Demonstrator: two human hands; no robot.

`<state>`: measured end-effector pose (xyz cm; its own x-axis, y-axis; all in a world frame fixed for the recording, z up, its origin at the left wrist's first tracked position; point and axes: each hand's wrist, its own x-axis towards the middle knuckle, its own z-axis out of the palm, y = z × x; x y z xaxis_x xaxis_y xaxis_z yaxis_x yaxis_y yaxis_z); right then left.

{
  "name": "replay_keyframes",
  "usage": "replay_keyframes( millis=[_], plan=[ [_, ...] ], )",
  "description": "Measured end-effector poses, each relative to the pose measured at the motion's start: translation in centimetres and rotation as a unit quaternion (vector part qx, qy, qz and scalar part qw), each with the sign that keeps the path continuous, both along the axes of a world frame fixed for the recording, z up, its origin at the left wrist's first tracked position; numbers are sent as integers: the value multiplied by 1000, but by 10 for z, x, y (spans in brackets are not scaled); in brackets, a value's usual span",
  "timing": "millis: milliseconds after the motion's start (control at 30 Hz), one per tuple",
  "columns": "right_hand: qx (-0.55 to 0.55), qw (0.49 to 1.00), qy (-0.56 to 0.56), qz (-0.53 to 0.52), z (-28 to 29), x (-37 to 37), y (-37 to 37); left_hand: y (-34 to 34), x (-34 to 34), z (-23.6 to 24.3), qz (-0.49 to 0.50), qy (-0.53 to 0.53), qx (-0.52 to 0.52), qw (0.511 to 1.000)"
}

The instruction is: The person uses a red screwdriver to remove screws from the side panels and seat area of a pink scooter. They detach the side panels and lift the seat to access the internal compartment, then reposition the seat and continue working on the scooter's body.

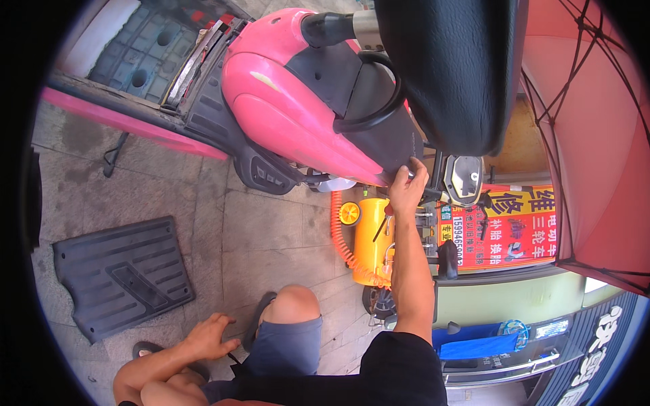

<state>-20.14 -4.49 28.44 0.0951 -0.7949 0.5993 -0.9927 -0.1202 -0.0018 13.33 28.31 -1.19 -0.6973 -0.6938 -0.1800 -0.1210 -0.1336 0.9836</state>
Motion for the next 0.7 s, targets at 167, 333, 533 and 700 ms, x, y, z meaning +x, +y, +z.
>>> replay_keyframes(
  millis=[167,333,533,700],
  plan=[
    [-12,1000,18,20,0,9,4,2,-3,3,19,-32,-10,999],
    [-42,997,24,57,-4,11,8,-7,-5,6,54,-89,-30,994],
    [-58,992,-16,110,-10,2,10,-23,0,20,107,-144,-9,984],
    [-97,983,-49,148,-15,-2,12,-33,4,31,175,-158,1,972]
  ],
)
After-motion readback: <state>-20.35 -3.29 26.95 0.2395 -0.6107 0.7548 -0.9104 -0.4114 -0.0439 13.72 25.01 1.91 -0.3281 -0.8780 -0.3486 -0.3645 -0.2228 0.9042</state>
